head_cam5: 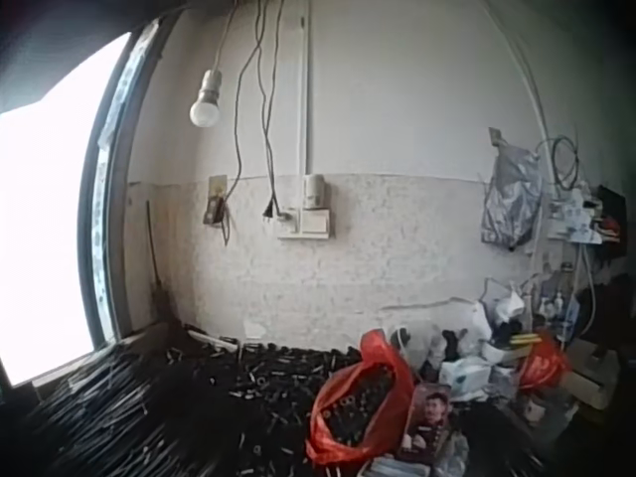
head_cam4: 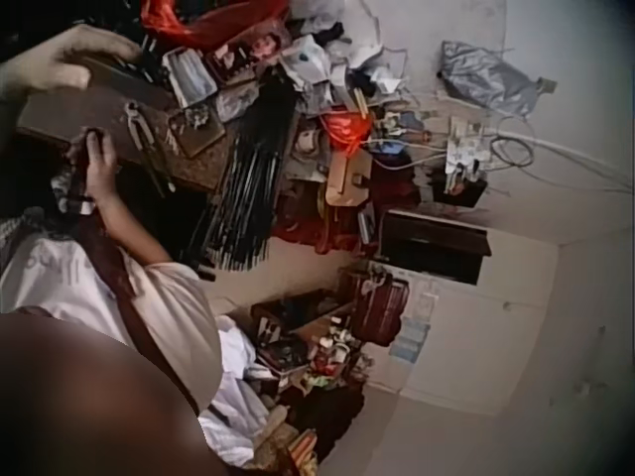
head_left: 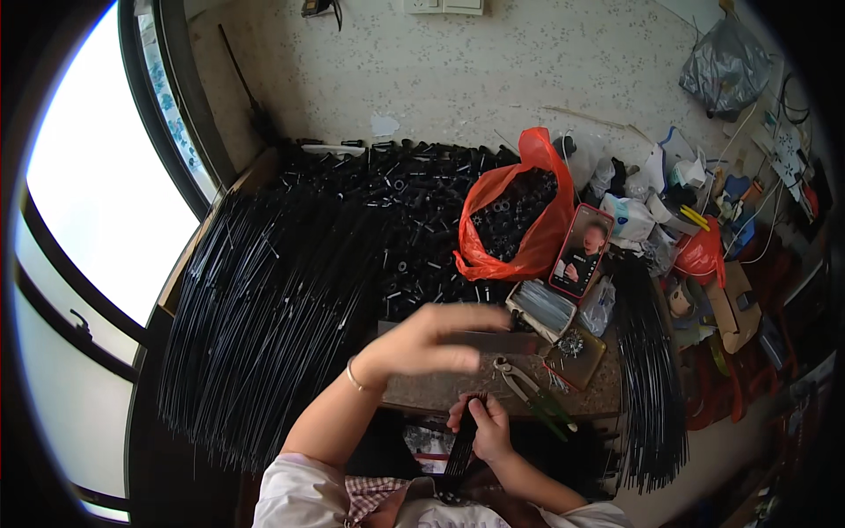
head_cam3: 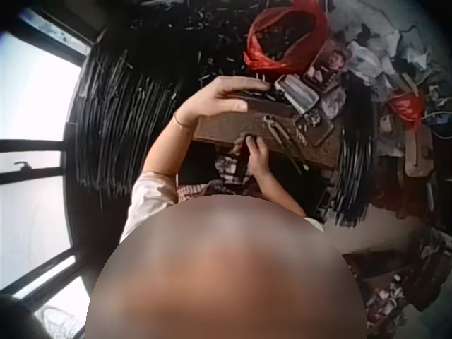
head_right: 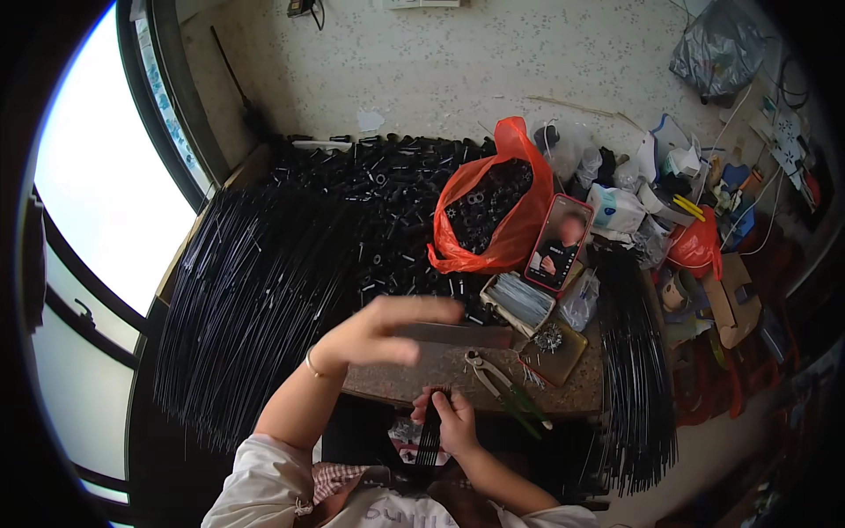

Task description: Bundling black rods and securing them using a connector and pliers.

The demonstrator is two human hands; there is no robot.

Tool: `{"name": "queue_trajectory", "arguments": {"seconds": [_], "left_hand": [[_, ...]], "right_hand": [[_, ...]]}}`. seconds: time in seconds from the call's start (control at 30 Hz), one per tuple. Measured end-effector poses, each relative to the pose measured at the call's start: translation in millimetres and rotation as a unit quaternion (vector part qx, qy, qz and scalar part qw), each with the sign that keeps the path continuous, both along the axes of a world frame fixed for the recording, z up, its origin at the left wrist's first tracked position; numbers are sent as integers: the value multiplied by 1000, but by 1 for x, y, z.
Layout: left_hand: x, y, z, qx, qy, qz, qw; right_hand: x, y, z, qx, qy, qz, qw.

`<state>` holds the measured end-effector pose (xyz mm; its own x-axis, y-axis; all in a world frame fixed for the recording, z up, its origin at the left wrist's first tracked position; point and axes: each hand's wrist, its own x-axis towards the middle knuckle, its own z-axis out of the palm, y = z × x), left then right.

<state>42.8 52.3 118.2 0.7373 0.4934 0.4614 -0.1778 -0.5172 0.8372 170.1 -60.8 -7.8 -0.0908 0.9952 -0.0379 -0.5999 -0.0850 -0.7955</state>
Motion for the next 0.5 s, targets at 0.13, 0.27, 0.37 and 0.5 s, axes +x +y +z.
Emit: {"name": "queue_trajectory", "arguments": {"seconds": [0.13, 0.27, 0.37, 0.5], "left_hand": [[-5, 87, -59, 280, 237, 499, 785], [1, 132, -60, 304, 416, 491, 702], [3, 143, -44, 220, 388, 524, 725], [-10, 132, -44, 239, 220, 492, 808]], "right_hand": [[-7, -1, 5, -25, -22, -12, 999], [-4, 3, 5, -18, -48, -27, 998], [-7, 6, 12, -38, -87, -33, 995], [-13, 6, 18, -50, -124, -56, 989]]}}
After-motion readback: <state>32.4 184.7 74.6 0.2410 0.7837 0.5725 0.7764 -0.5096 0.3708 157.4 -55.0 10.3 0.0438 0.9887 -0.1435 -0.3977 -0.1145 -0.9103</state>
